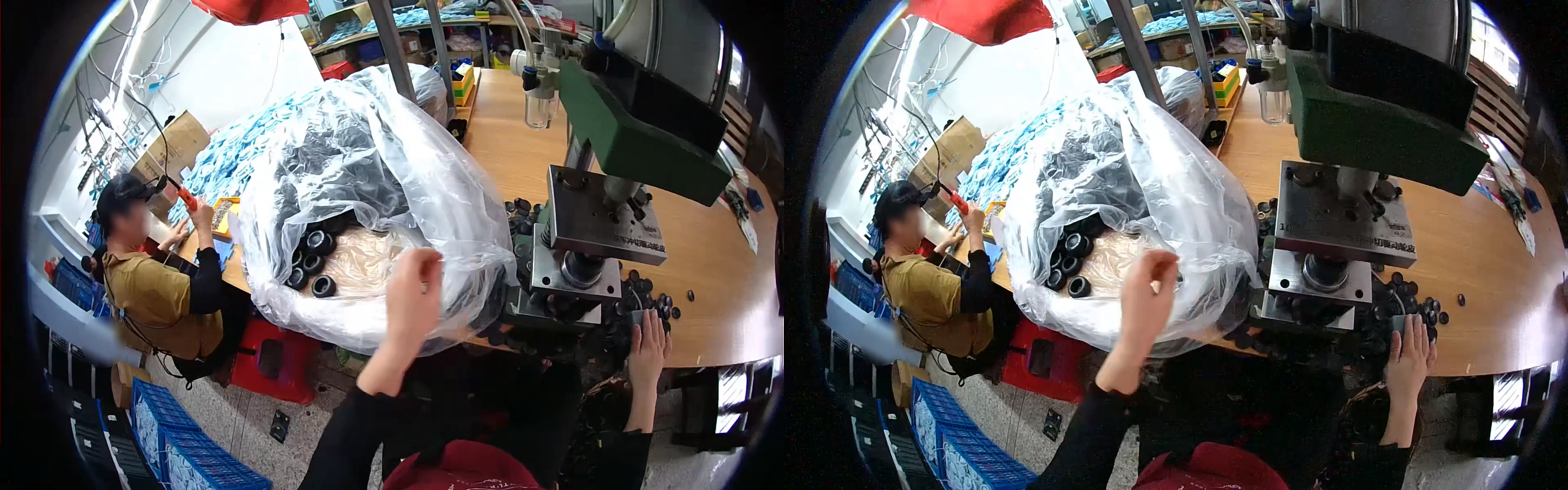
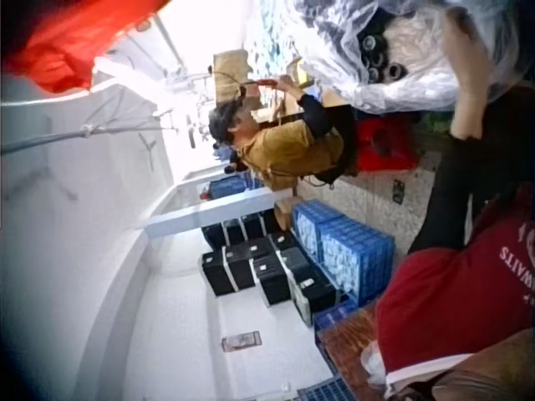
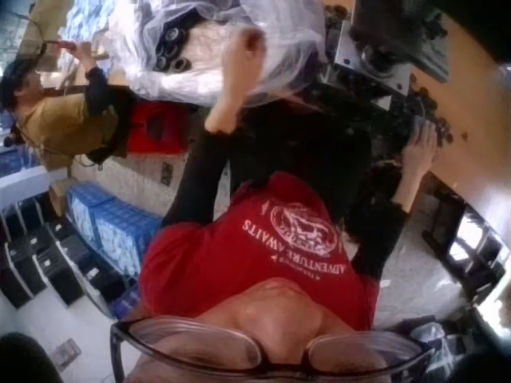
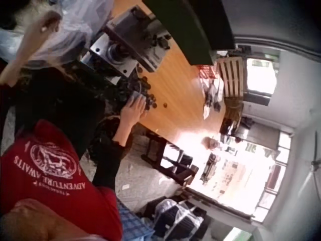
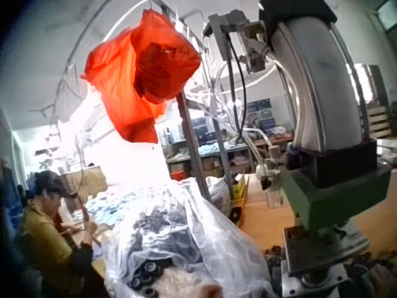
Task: The person repeatedly picks small black circular objects from a plastic bag, places them into a press machine, and operates the lever to process them. The processed items are then dropped into a cardboard box. The task is performed continuously throughout the clip.
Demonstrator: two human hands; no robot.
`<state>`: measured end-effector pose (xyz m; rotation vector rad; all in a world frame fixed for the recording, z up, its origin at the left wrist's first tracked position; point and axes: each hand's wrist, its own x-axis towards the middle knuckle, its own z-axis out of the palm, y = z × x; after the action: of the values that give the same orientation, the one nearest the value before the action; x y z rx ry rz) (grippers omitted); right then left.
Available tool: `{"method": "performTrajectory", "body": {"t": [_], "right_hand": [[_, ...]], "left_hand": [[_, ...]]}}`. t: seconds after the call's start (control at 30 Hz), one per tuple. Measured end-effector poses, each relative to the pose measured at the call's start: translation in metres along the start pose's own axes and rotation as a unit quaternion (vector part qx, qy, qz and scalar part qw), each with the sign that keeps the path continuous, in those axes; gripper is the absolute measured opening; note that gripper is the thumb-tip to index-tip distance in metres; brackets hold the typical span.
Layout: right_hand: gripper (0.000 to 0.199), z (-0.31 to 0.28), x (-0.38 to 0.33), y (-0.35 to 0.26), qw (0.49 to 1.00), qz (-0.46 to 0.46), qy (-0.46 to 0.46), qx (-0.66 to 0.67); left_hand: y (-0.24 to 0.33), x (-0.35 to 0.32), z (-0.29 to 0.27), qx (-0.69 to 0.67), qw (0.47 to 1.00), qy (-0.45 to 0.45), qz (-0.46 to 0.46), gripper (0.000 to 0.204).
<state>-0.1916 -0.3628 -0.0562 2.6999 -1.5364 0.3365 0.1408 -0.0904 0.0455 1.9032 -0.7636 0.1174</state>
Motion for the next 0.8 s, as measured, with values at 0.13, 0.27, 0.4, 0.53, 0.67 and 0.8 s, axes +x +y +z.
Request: {"method": "performTrajectory", "body": {"t": [0.13, 0.27, 0.4, 0.53, 0.67, 0.8], "right_hand": [[0.052, -0.004, -0.002, -0.006, 0.992, 0.016, 0.031, 0.122], [0.042, -0.028, -0.021, -0.041, 0.962, -0.057, 0.208, 0.167], [0.025, -0.070, -0.021, -0.091, 0.929, -0.117, 0.274, 0.220], [0.033, -0.102, 0.000, -0.141, 0.908, -0.150, 0.282, 0.272], [0.037, -0.111, 0.026, -0.176, 0.906, -0.123, 0.260, 0.311], [0.041, -0.104, 0.037, -0.191, 0.910, -0.112, 0.241, 0.320]], "left_hand": [[-0.068, 0.020, -0.014, 0.166, 0.972, -0.159, 0.051, 0.032], [-0.087, 0.024, 0.003, 0.199, 0.957, -0.205, 0.042, 0.031], [-0.077, 0.022, 0.000, 0.274, 0.943, -0.169, 0.085, 0.044], [-0.059, 0.019, -0.026, -0.033, 0.988, -0.105, -0.106, 0.049], [-0.034, 0.004, -0.048, -0.501, 0.835, -0.100, -0.204, 0.044], [-0.006, -0.005, -0.042, -0.552, 0.803, -0.115, -0.193, 0.039]]}}
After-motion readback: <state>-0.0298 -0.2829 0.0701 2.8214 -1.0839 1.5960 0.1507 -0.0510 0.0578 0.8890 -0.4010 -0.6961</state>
